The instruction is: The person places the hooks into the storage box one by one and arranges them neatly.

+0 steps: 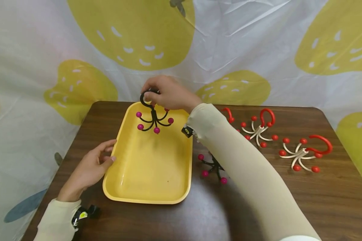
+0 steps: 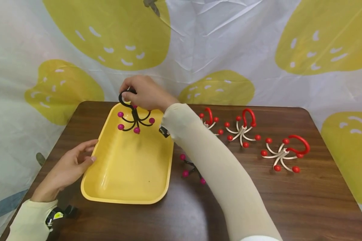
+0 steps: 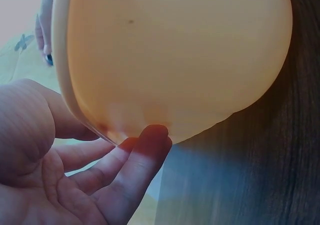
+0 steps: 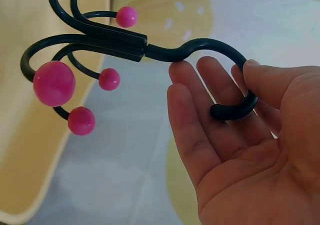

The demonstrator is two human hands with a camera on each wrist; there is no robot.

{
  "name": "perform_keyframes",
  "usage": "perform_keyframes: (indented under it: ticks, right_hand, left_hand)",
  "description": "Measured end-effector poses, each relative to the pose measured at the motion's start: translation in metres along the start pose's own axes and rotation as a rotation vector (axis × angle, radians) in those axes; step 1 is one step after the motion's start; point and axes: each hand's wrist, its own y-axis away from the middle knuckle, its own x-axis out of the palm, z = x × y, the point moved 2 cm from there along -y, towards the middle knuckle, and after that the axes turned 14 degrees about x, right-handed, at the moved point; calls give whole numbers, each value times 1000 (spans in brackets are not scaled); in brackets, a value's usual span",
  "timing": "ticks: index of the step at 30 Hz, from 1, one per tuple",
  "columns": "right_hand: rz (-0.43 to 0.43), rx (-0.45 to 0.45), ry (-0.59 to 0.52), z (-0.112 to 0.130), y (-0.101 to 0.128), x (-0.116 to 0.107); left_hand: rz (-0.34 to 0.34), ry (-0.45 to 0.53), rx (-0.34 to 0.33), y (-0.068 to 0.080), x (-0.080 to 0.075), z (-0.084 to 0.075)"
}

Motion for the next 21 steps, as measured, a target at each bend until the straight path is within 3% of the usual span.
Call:
perform_keyframes:
  ticks: [6, 21]
  right_hand:
    - [14, 13, -35, -10, -17, 19]
    - [-5, 145, -72, -31, -36, 44]
  left_hand:
    - [-5, 18, -3, 1, 1, 2]
    - [-8, 31, -4, 1, 3, 2]
